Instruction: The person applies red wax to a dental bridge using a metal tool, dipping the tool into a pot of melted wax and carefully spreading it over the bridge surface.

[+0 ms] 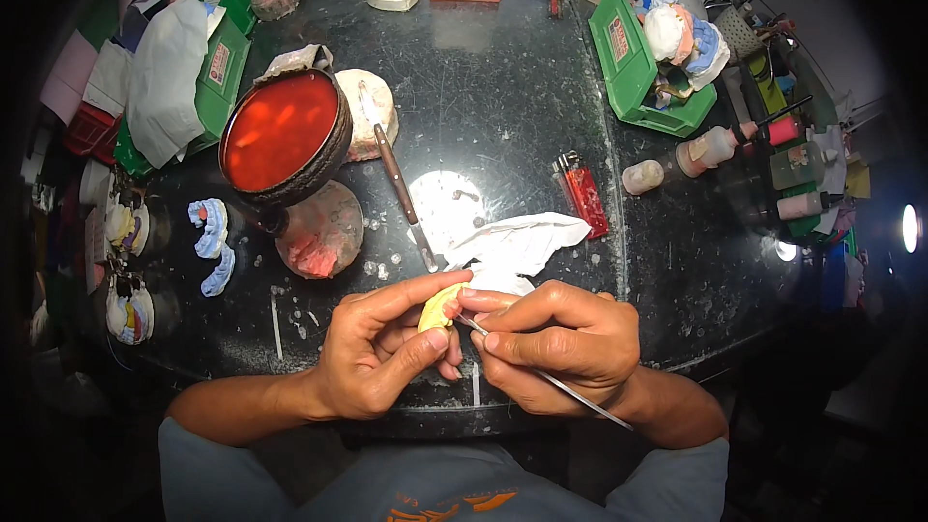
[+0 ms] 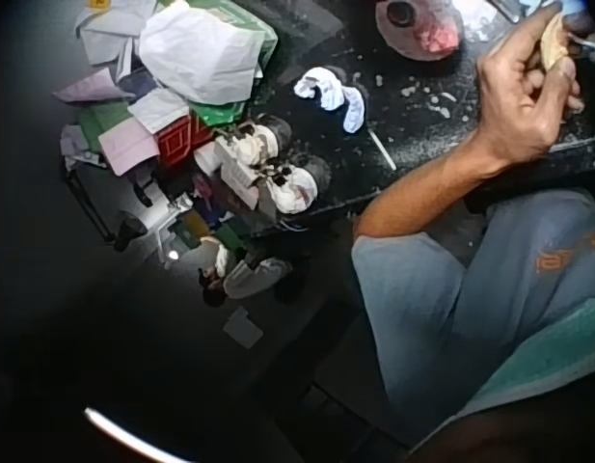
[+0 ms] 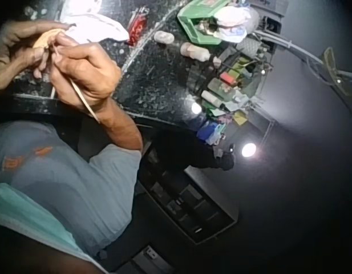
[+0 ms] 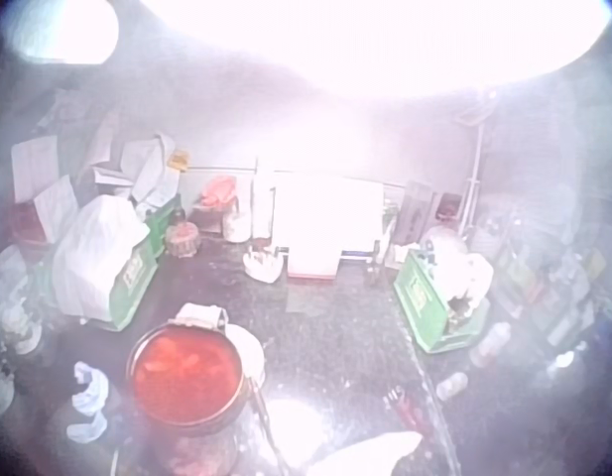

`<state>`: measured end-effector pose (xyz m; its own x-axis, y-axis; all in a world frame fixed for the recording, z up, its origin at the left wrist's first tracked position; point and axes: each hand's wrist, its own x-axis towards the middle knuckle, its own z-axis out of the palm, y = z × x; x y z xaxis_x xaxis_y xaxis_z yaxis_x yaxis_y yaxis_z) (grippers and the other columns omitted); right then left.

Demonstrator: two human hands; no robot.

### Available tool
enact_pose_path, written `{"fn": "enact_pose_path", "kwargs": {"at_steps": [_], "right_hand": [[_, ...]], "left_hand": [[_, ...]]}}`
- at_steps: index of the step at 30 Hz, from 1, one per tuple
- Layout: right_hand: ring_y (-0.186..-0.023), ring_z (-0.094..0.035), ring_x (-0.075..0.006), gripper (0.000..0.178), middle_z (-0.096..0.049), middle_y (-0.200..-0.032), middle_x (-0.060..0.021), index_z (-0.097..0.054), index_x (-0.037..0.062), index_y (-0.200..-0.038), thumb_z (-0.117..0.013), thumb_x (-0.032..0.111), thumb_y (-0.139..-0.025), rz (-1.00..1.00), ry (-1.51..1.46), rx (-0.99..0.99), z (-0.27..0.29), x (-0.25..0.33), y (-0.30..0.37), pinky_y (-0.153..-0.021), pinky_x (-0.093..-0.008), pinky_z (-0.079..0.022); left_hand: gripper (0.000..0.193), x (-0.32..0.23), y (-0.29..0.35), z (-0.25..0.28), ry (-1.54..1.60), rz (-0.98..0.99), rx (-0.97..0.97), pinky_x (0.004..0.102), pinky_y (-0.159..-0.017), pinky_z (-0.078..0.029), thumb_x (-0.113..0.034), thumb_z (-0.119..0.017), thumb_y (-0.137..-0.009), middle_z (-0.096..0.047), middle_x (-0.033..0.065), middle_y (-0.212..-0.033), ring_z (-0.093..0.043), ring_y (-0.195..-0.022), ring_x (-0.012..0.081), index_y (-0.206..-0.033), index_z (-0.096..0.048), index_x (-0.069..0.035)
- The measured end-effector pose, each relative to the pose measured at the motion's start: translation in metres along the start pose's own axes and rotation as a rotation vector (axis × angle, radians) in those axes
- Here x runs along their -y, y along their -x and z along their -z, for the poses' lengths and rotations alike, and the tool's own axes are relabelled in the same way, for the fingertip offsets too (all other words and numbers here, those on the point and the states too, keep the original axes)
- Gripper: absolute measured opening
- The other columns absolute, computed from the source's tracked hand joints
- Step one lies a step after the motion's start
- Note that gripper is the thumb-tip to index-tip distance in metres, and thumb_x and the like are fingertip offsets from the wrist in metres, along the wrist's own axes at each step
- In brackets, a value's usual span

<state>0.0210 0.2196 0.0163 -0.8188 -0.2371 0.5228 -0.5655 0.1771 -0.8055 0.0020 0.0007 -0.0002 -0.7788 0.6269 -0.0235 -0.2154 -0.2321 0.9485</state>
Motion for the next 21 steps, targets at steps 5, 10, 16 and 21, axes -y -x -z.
{"fn": "enact_pose_path", "kwargs": {"at_steps": [5, 10, 16, 21], "right_hand": [[-0.091, -0.076, -0.0324, 0.018, -0.071, -0.086, -0.0130, -0.073, -0.0014, -0.090, -0.079, -0.011, -0.075, 0.005, -0.011, 0.033, 0.0008, 0.0008, -0.0020, -0.084, -0.0376, -0.065], [-0.092, -0.076, -0.0326, 0.020, -0.072, -0.088, -0.0137, -0.073, -0.0009, -0.090, -0.080, -0.010, -0.074, -0.001, -0.003, 0.014, 0.0011, 0.0017, 0.0005, -0.084, -0.0367, -0.065], [-0.093, -0.076, -0.0326, 0.019, -0.072, -0.089, -0.0139, -0.074, -0.0004, -0.091, -0.079, -0.010, -0.075, -0.001, -0.005, 0.030, 0.0016, 0.0013, -0.0005, -0.083, -0.0357, -0.065], [-0.093, -0.076, -0.0328, 0.019, -0.072, -0.089, -0.0140, -0.073, -0.0006, -0.091, -0.079, -0.011, -0.075, 0.007, -0.020, 0.021, 0.0012, 0.0006, -0.0012, -0.082, -0.0351, -0.065]], "left_hand": [[0.046, -0.0004, -0.0001, 0.0005, -0.019, -0.002, 0.006, 0.0273, -0.077, -0.062, 0.004, -0.052, -0.100, -0.064, 0.0146, -0.110, -0.066, -0.090, 0.0135, -0.145, -0.044, 0.009], [0.046, -0.0006, 0.0001, 0.0001, -0.020, -0.011, 0.005, 0.0271, -0.078, -0.062, 0.006, -0.051, -0.100, -0.064, 0.0150, -0.111, -0.065, -0.090, 0.0134, -0.145, -0.044, 0.010], [0.046, -0.0007, -0.0001, 0.0006, -0.027, -0.007, 0.005, 0.0266, -0.077, -0.061, 0.006, -0.052, -0.100, -0.064, 0.0152, -0.113, -0.065, -0.090, 0.0132, -0.145, -0.044, 0.010], [0.046, 0.0008, 0.0005, 0.0009, -0.021, -0.015, 0.007, 0.0262, -0.076, -0.061, 0.005, -0.052, -0.100, -0.064, 0.0149, -0.113, -0.065, -0.090, 0.0127, -0.145, -0.044, 0.009]]}}
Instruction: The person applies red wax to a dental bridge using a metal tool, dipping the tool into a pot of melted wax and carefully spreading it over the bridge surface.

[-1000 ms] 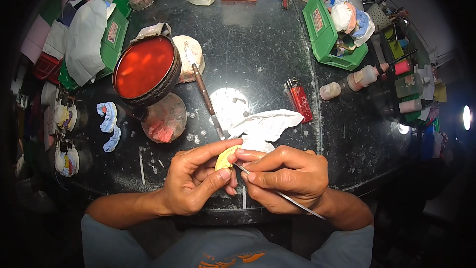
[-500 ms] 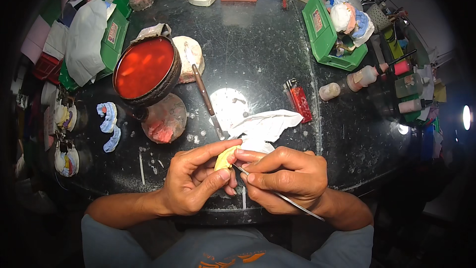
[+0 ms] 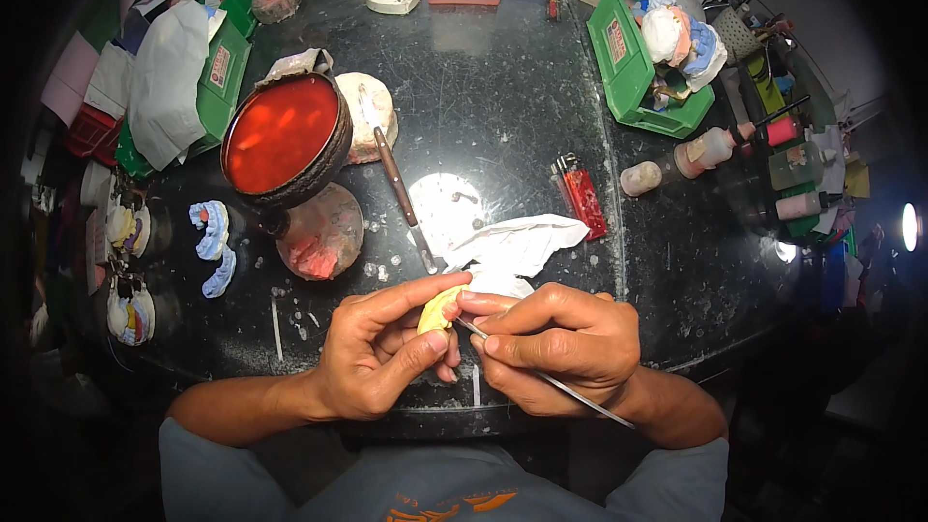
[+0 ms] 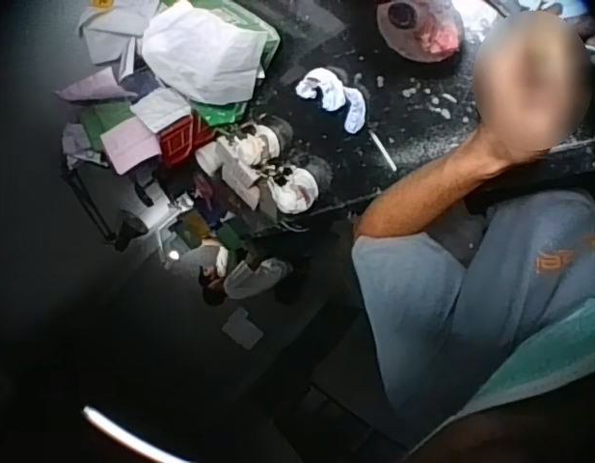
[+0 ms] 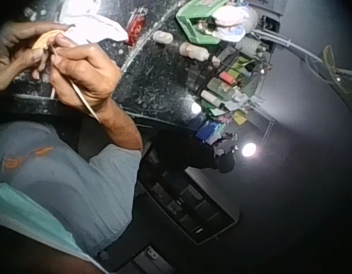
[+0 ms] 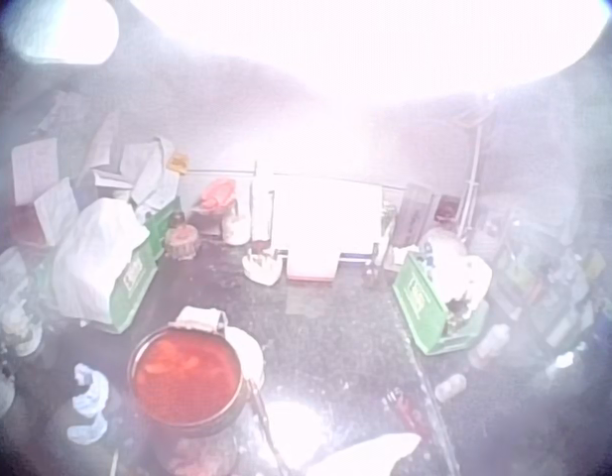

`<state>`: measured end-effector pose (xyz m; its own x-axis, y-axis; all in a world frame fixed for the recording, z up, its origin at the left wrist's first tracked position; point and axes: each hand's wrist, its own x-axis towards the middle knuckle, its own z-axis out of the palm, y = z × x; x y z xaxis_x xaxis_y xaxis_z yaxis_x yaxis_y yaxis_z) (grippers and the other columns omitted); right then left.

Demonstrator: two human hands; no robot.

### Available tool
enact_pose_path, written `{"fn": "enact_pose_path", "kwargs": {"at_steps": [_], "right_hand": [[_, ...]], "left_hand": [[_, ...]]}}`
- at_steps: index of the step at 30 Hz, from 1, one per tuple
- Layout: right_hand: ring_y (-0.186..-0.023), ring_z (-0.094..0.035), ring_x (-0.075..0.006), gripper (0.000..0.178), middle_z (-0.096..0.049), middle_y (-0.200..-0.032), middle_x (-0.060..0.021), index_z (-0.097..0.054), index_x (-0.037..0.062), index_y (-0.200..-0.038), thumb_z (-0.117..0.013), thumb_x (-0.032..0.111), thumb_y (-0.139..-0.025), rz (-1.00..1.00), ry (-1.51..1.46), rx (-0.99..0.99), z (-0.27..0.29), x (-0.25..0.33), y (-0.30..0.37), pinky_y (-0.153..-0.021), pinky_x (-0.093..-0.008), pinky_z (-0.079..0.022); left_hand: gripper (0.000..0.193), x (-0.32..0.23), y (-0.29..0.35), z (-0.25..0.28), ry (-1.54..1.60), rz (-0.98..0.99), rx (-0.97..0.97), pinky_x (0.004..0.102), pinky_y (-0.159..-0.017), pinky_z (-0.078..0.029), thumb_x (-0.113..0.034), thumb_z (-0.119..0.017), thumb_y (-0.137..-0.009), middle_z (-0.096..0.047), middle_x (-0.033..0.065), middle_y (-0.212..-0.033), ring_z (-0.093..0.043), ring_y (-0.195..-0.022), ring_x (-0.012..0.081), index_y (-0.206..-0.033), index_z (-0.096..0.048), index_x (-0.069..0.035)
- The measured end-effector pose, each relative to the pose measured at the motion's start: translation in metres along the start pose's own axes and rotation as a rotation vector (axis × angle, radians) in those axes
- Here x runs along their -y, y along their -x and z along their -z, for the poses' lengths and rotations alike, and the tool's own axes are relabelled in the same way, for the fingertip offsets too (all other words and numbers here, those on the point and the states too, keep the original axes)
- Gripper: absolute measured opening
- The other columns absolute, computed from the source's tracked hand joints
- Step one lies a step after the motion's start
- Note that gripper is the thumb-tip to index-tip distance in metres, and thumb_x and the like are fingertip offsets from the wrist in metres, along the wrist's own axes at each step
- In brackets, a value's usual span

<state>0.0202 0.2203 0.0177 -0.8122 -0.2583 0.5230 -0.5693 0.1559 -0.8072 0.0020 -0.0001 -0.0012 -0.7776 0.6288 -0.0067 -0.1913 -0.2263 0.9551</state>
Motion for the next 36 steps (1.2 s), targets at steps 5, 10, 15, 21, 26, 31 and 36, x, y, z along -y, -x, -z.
{"fn": "enact_pose_path", "kwargs": {"at_steps": [5, 10, 15, 21, 26, 31, 36], "right_hand": [[-0.094, -0.075, -0.0327, 0.018, -0.073, -0.089, -0.0139, -0.073, -0.0006, -0.090, -0.079, -0.010, -0.076, -0.002, 0.037, 0.023, 0.0015, 0.0016, 0.0004, -0.082, -0.0349, -0.065], [-0.094, -0.075, -0.0335, 0.019, -0.072, -0.089, -0.0137, -0.073, -0.0002, -0.090, -0.079, -0.010, -0.075, 0.000, 0.026, -0.002, -0.0007, -0.0001, 0.0010, -0.081, -0.0337, -0.065], [-0.092, -0.076, -0.0330, 0.019, -0.072, -0.088, -0.0136, -0.073, -0.0006, -0.090, -0.079, -0.011, -0.075, 0.010, 0.041, 0.013, 0.0002, 0.0003, -0.0006, -0.082, -0.0349, -0.065], [-0.091, -0.076, -0.0328, 0.020, -0.071, -0.087, -0.0136, -0.073, -0.0010, -0.091, -0.079, -0.011, -0.074, 0.019, 0.022, -0.004, -0.0002, -0.0006, 0.0001, -0.081, -0.0350, -0.065], [-0.092, -0.076, -0.0333, 0.021, -0.072, -0.088, -0.0135, -0.073, -0.0006, -0.091, -0.078, -0.011, -0.075, 0.020, 0.027, -0.003, 0.0004, 0.0008, -0.0004, -0.081, -0.0350, -0.065], [-0.093, -0.075, -0.0334, 0.021, -0.071, -0.088, -0.0133, -0.073, -0.0005, -0.091, -0.078, -0.011, -0.075, 0.022, 0.017, 0.010, -0.0004, 0.0019, -0.0013, -0.084, -0.0367, -0.065], [-0.094, -0.075, -0.0332, 0.021, -0.071, -0.088, -0.0137, -0.073, -0.0008, -0.092, -0.078, -0.011, -0.075, 0.029, 0.019, 0.011, 0.0009, -0.0002, -0.0003, -0.085, -0.0377, -0.065]], "left_hand": [[0.046, -0.0008, -0.0004, -0.0005, 0.000, 0.012, -0.005, 0.0259, -0.076, -0.061, 0.005, -0.052, -0.100, -0.064, 0.0147, -0.114, -0.065, -0.090, 0.0123, -0.145, -0.044, 0.009], [0.046, -0.0003, -0.0003, -0.0004, -0.001, 0.005, -0.008, 0.0257, -0.076, -0.061, 0.005, -0.052, -0.100, -0.064, 0.0147, -0.114, -0.065, -0.090, 0.0123, -0.145, -0.045, 0.009], [0.046, -0.0017, -0.0002, -0.0006, -0.008, 0.016, -0.013, 0.0254, -0.076, -0.061, 0.004, -0.053, -0.100, -0.064, 0.0147, -0.114, -0.065, -0.090, 0.0121, -0.145, -0.045, 0.009], [0.046, -0.0026, 0.0003, -0.0006, -0.007, 0.019, -0.015, 0.0251, -0.076, -0.060, 0.003, -0.053, -0.101, -0.064, 0.0147, -0.115, -0.065, -0.090, 0.0117, -0.145, -0.045, 0.009], [0.046, -0.0032, -0.0001, -0.0007, -0.002, 0.016, -0.009, 0.0254, -0.076, -0.059, 0.003, -0.054, -0.101, -0.064, 0.0151, -0.115, -0.065, -0.090, 0.0122, -0.145, -0.045, 0.009], [0.046, -0.0018, 0.0004, -0.0004, -0.012, 0.011, -0.011, 0.0257, -0.077, -0.059, 0.003, -0.054, -0.100, -0.064, 0.0157, -0.116, -0.066, -0.090, 0.0127, -0.145, -0.045, 0.009], [0.046, -0.0036, -0.0001, -0.0005, -0.022, 0.005, -0.020, 0.0258, -0.076, -0.059, 0.002, -0.055, -0.100, -0.064, 0.0157, -0.115, -0.066, -0.089, 0.0131, -0.145, -0.045, 0.009]]}}
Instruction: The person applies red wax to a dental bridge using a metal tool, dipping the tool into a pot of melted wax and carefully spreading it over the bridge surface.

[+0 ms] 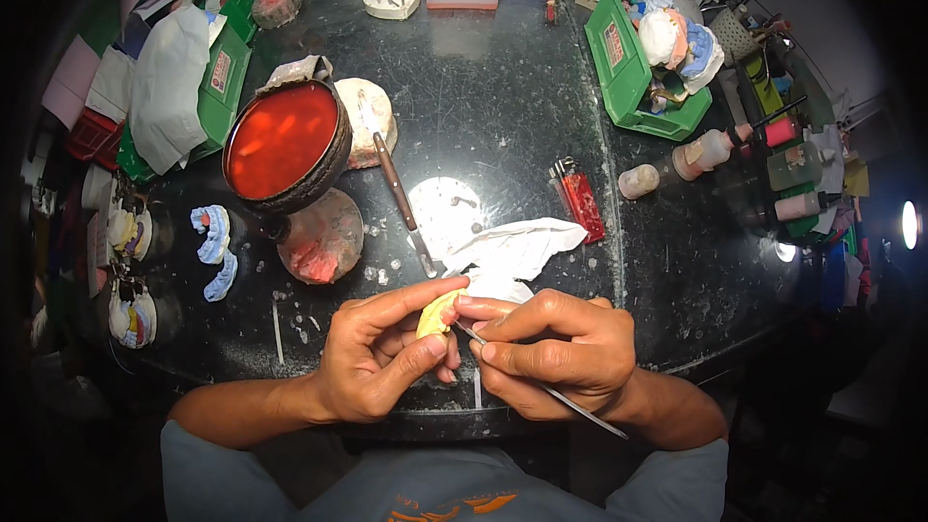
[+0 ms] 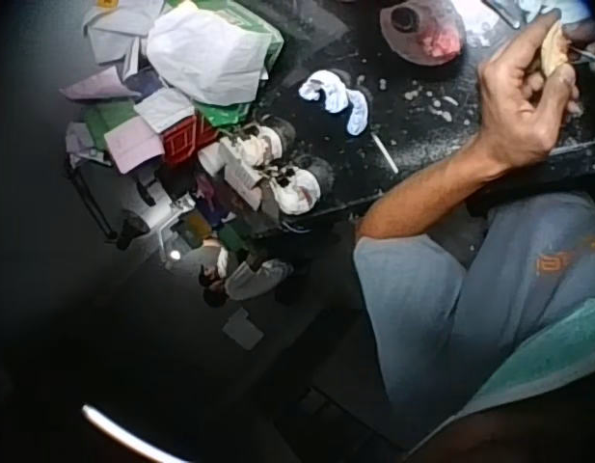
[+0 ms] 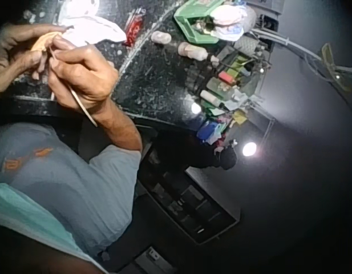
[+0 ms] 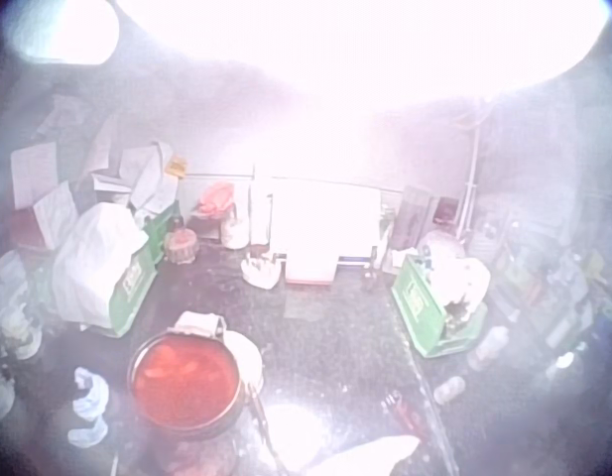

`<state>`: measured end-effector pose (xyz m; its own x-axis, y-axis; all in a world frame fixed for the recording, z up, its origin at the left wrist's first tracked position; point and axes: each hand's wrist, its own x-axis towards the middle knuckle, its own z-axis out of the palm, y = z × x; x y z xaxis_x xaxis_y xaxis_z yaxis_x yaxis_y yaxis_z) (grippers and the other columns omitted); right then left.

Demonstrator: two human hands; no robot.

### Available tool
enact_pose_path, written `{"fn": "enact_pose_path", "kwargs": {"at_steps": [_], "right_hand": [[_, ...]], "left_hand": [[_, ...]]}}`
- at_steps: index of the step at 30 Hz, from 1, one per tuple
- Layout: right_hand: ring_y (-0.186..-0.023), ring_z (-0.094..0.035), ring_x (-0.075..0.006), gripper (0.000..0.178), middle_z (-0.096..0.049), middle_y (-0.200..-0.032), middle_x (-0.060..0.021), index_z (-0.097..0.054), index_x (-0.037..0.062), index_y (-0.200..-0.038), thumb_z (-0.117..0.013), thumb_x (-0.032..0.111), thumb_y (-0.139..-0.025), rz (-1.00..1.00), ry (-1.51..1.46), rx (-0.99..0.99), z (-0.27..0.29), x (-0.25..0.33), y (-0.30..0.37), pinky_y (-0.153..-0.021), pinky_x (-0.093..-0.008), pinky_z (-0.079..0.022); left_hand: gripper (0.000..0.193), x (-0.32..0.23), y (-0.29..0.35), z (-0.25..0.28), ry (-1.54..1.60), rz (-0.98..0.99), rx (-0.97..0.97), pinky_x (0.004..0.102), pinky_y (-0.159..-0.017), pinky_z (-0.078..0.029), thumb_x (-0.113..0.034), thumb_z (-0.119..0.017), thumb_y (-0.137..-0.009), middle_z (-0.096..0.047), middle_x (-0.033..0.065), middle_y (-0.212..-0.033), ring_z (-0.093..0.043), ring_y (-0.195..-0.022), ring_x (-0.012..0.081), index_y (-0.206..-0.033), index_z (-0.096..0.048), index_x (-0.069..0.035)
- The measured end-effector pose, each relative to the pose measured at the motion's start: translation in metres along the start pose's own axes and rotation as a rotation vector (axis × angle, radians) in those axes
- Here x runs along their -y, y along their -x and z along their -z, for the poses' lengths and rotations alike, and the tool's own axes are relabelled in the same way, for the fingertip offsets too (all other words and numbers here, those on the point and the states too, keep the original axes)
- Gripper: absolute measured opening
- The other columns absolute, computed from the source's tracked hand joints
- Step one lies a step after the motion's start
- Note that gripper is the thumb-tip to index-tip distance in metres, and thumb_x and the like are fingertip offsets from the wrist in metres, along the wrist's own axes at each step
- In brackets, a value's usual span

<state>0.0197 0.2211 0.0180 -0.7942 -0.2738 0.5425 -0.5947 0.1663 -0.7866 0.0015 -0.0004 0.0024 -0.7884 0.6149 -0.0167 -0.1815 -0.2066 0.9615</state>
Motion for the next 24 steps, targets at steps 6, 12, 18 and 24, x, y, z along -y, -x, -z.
{"fn": "enact_pose_path", "kwargs": {"at_steps": [6, 12, 18, 24], "right_hand": [[-0.094, -0.075, -0.0330, 0.020, -0.071, -0.089, -0.0139, -0.073, -0.0009, -0.092, -0.080, -0.009, -0.075, 0.028, -0.008, -0.005, -0.0002, -0.0013, 0.0007, -0.083, -0.0362, -0.065], [-0.092, -0.076, -0.0330, 0.020, -0.071, -0.089, -0.0134, -0.073, -0.0004, -0.091, -0.080, -0.009, -0.075, 0.024, 0.002, -0.003, 0.0006, 0.0017, -0.0004, -0.082, -0.0359, -0.065], [-0.092, -0.076, -0.0328, 0.020, -0.071, -0.088, -0.0137, -0.073, -0.0002, -0.092, -0.079, -0.010, -0.075, 0.022, -0.017, -0.006, -0.0010, 0.0004, -0.0002, -0.083, -0.0365, -0.065], [-0.092, -0.076, -0.0333, 0.020, -0.071, -0.088, -0.0135, -0.073, 0.0003, -0.092, -0.079, -0.010, -0.076, 0.017, 0.005, 0.004, 0.0001, 0.0025, -0.0010, -0.083, -0.0362, -0.065]], "left_hand": [[0.046, 0.0018, 0.0002, 0.0011, -0.011, -0.032, 0.017, 0.0257, -0.075, -0.059, 0.003, -0.054, -0.100, -0.065, 0.0153, -0.111, -0.066, -0.089, 0.0131, -0.145, -0.045, 0.009], [0.047, 0.0010, 0.0000, -0.0005, 0.000, -0.035, 0.009, 0.0254, -0.075, -0.059, 0.004, -0.055, -0.099, -0.065, 0.0146, -0.108, -0.066, -0.088, 0.0126, -0.145, -0.046, 0.009], [0.047, 0.0021, 0.0009, 0.0011, -0.013, -0.031, 0.019, 0.0247, -0.075, -0.058, 0.004, -0.055, -0.099, -0.066, 0.0149, -0.108, -0.066, -0.087, 0.0123, -0.145, -0.045, 0.009], [0.047, 0.0005, 0.0005, 0.0006, -0.037, -0.022, 0.014, 0.0250, -0.075, -0.058, 0.003, -0.056, -0.099, -0.066, 0.0145, -0.108, -0.066, -0.087, 0.0121, -0.145, -0.045, 0.009]]}}
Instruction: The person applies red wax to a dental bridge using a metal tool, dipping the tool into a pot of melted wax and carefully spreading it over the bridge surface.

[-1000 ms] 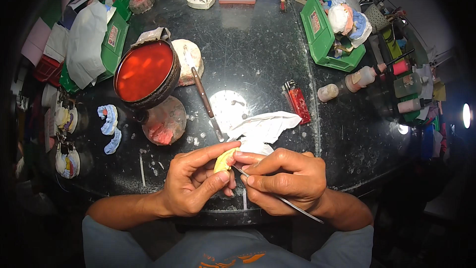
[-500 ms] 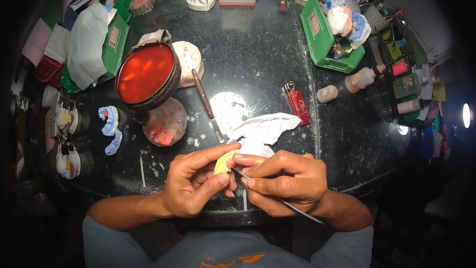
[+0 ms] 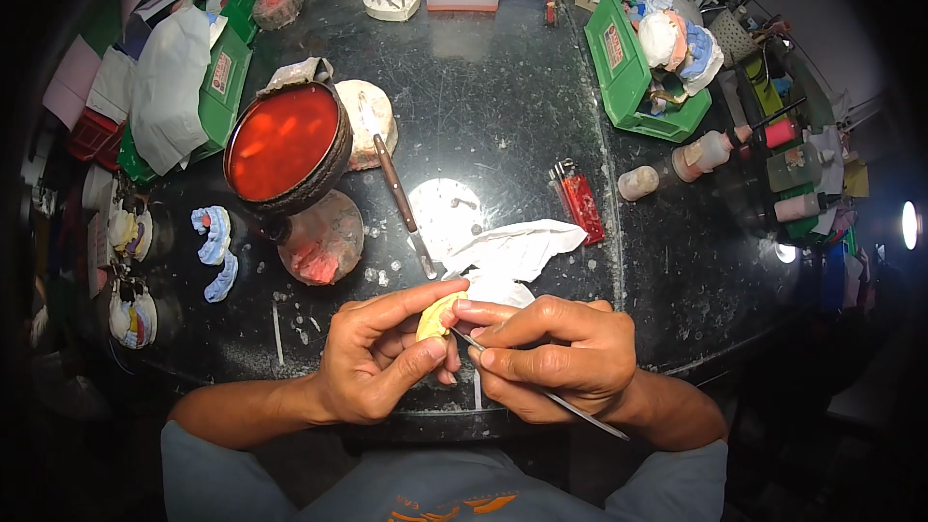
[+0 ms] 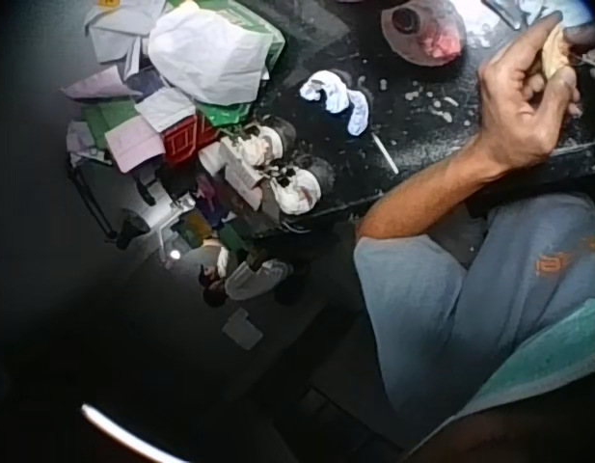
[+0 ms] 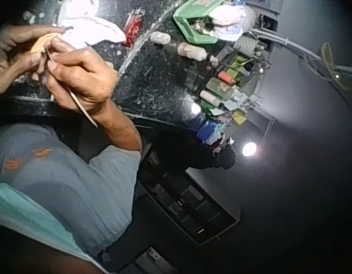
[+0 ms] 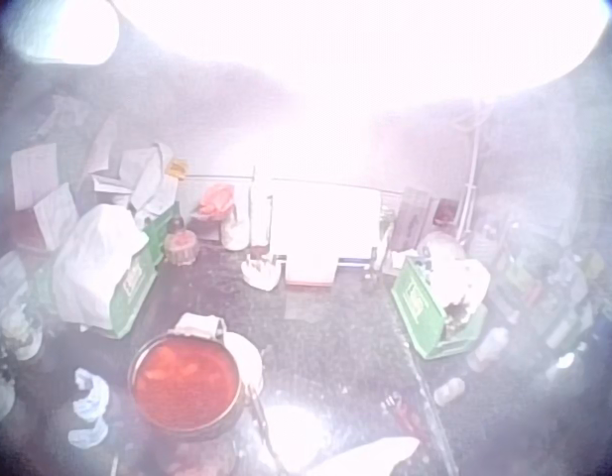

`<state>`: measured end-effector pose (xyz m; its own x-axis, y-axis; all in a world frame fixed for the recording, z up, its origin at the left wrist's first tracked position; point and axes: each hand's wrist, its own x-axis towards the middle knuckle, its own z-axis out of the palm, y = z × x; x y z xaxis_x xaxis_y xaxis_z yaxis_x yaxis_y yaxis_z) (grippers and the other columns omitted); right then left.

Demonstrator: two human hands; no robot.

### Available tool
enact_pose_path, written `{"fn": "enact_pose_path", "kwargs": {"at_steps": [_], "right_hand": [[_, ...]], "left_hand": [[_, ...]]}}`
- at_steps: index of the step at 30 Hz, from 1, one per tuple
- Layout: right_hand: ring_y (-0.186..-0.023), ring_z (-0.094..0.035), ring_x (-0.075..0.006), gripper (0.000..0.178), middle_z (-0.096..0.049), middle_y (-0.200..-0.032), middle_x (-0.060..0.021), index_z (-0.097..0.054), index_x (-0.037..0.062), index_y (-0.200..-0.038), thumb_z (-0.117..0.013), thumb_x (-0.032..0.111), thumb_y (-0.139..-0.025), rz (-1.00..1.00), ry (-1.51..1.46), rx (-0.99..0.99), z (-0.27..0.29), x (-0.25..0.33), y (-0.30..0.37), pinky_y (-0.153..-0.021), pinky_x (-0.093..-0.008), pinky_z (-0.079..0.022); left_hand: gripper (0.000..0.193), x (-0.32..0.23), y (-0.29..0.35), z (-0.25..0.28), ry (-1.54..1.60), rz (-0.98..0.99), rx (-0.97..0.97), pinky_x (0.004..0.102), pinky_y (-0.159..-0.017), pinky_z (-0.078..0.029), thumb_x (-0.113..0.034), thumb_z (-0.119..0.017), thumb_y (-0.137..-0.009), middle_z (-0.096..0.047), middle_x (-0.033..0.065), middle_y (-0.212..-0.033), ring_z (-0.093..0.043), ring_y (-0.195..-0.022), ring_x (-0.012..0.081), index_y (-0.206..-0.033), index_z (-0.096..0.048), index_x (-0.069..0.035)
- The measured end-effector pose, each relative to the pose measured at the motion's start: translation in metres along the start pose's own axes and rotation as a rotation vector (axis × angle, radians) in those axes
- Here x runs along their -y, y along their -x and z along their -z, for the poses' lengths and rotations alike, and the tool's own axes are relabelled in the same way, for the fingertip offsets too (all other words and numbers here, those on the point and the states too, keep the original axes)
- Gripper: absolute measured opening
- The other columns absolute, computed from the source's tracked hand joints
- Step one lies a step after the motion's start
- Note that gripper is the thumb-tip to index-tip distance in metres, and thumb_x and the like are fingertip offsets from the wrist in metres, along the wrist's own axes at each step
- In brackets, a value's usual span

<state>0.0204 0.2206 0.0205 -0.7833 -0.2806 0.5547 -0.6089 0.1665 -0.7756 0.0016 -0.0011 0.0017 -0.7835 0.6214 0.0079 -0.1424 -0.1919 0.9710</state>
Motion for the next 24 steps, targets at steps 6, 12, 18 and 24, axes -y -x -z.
{"fn": "enact_pose_path", "kwargs": {"at_steps": [6, 12, 18, 24], "right_hand": [[-0.093, -0.076, -0.0334, 0.021, -0.071, -0.088, -0.0137, -0.073, -0.0001, -0.092, -0.080, -0.010, -0.075, 0.012, 0.009, 0.024, 0.0003, -0.0016, 0.0006, -0.084, -0.0364, -0.065], [-0.092, -0.076, -0.0328, 0.019, -0.071, -0.088, -0.0140, -0.072, -0.0009, -0.090, -0.079, -0.010, -0.075, 0.006, 0.002, 0.028, 0.0004, -0.0013, -0.0002, -0.085, -0.0374, -0.065], [-0.092, -0.076, -0.0325, 0.020, -0.071, -0.088, -0.0141, -0.072, -0.0010, -0.091, -0.080, -0.010, -0.075, 0.001, -0.001, 0.054, 0.0019, 0.0000, -0.0016, -0.086, -0.0378, -0.064], [-0.091, -0.076, -0.0316, 0.019, -0.070, -0.088, -0.0136, -0.072, -0.0011, -0.091, -0.079, -0.011, -0.076, 0.005, -0.001, 0.063, 0.0028, 0.0004, -0.0018, -0.087, -0.0387, -0.064]], "left_hand": [[0.047, 0.0008, 0.0002, -0.0001, 0.022, -0.019, -0.005, 0.0253, -0.075, -0.059, 0.004, -0.057, -0.099, -0.064, 0.0144, -0.111, -0.066, -0.088, 0.0126, -0.145, -0.046, 0.009], [0.047, 0.0005, 0.0002, -0.0002, 0.026, -0.001, -0.009, 0.0255, -0.074, -0.059, 0.003, -0.058, -0.099, -0.063, 0.0147, -0.113, -0.066, -0.088, 0.0127, -0.144, -0.047, 0.009], [0.047, 0.0000, 0.0003, -0.0001, 0.023, -0.012, -0.013, 0.0253, -0.074, -0.059, 0.003, -0.058, -0.099, -0.064, 0.0148, -0.113, -0.066, -0.088, 0.0130, -0.144, -0.047, 0.009], [0.047, 0.0000, -0.0001, -0.0005, 0.006, -0.015, -0.019, 0.0252, -0.074, -0.059, 0.002, -0.058, -0.099, -0.064, 0.0153, -0.114, -0.066, -0.088, 0.0130, -0.144, -0.047, 0.009]]}}
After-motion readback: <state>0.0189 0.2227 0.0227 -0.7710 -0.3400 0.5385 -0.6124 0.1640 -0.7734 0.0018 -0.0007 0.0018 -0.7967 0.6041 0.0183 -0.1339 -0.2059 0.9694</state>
